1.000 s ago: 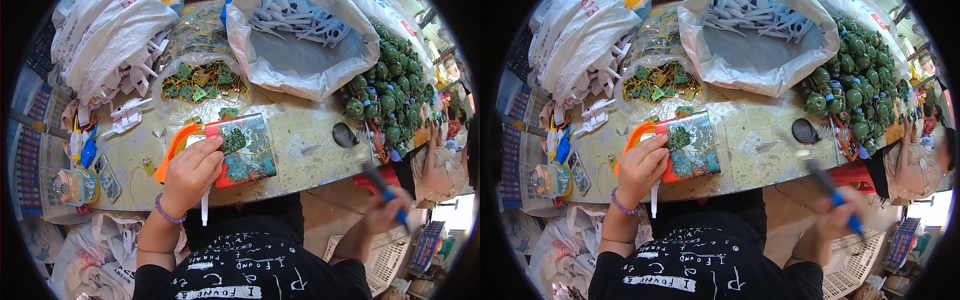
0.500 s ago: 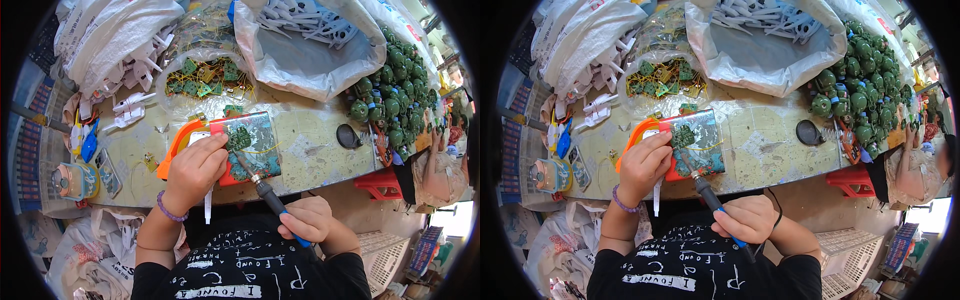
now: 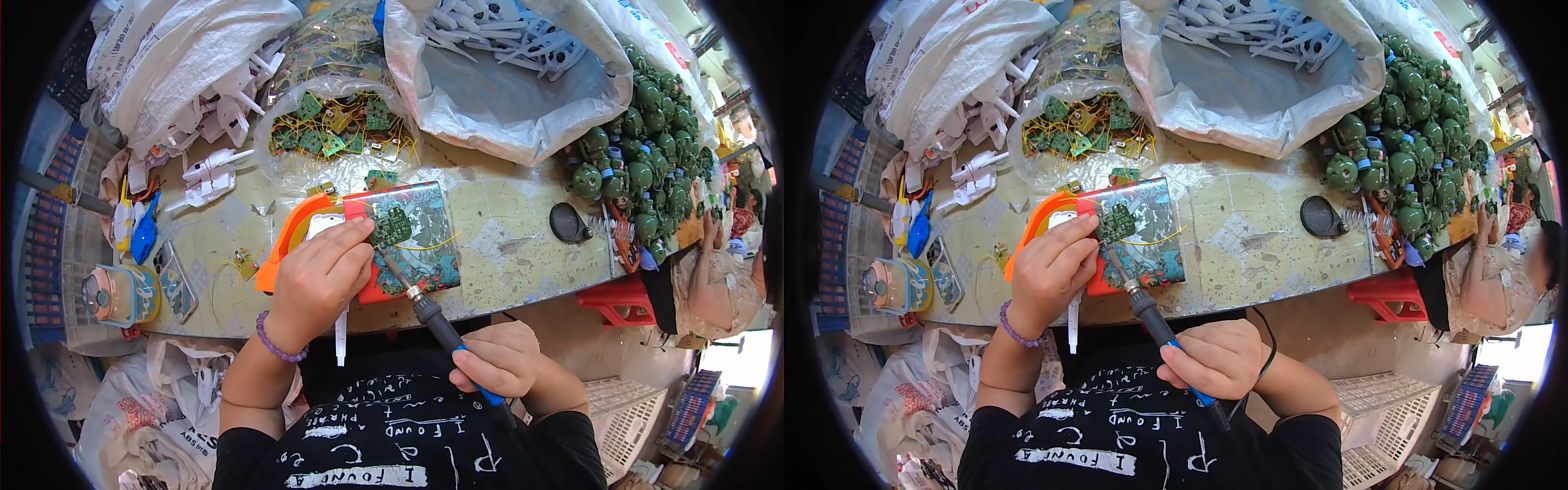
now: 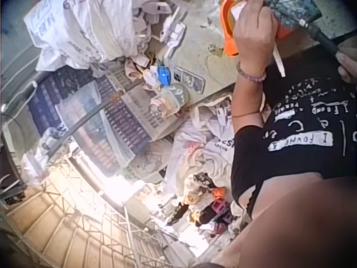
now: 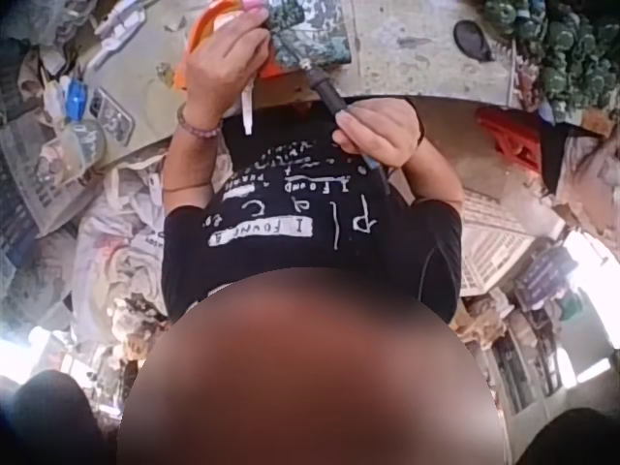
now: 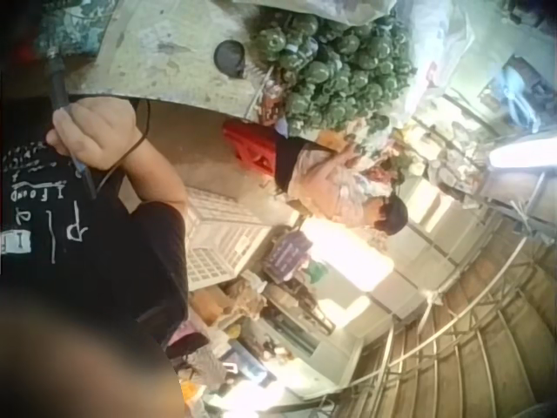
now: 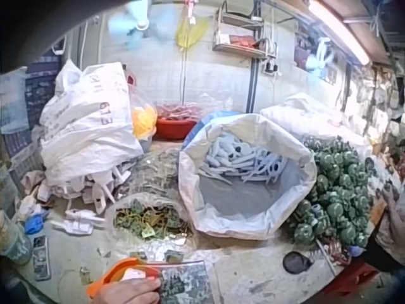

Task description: Soldering electronic components and assembling plastic toy housings at a factory workbench.

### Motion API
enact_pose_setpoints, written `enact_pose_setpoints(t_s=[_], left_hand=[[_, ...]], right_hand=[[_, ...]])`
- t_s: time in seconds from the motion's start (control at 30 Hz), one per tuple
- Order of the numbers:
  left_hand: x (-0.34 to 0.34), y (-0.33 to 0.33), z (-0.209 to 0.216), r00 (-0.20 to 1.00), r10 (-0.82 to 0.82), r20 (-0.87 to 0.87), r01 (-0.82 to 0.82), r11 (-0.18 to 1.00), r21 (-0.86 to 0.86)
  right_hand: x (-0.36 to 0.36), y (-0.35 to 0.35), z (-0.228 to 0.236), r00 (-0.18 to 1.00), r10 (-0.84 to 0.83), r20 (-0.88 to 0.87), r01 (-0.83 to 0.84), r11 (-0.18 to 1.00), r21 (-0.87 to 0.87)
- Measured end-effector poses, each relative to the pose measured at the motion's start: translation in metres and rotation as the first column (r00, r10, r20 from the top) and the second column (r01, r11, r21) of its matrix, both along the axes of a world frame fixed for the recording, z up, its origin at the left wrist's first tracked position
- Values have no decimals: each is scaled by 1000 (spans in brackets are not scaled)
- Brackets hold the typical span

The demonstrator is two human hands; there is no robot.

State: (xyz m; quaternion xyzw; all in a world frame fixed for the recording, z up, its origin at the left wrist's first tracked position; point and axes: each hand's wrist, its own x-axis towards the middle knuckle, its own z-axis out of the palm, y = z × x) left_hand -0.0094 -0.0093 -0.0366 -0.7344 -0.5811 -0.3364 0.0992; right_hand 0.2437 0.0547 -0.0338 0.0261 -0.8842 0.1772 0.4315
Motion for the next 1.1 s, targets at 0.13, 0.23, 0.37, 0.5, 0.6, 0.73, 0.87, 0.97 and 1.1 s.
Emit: enact_pose_setpoints(t_s=[0.13, 0.23, 0.37, 0.5, 0.6, 0.73, 0.87, 0.97, 1.1], left_hand=[[0, 0, 0, 1000, -2, 3, 2, 1000, 8], [0, 0, 0, 1000, 1, 0, -1, 1000, 2], [2, 0, 3, 1000, 5, 0, -5, 1000, -13], [0, -2, 0, 1000, 8, -19, -8, 1000, -17], [0, -1, 0, 1000, 8, -17, -8, 1000, -12], [1, 0, 0, 1000, 7, -16, -7, 1000, -12], [4, 4, 5, 1000, -18, -3, 18, 1000, -22], [8, 4, 10, 1000, -18, 2, 18, 1000, -20], [5, -1, 9, 1000, 3, -19, -4, 1000, -12]], right_hand=[[0, 0, -1, 1000, 3, 15, -3, 1000, 0], [0, 0, -1, 1000, 2, 11, -2, 1000, 9], [-1, -1, 0, 1000, -10, 9, 10, 1000, 3], [2, 2, 10, 1000, 15, -11, -15, 1000, 18], [16, 2, 15, 1000, -28, -11, 28, 1000, 15], [31, 2, 12, 993, -116, -9, 116, 992, 40], [66, 0, 7, 975, -216, -49, 215, 976, -36], [91, 29, 2, 573, -685, -450, 653, 713, -254], [173, 84, 41, 198, -921, -335, 504, 389, -771]])
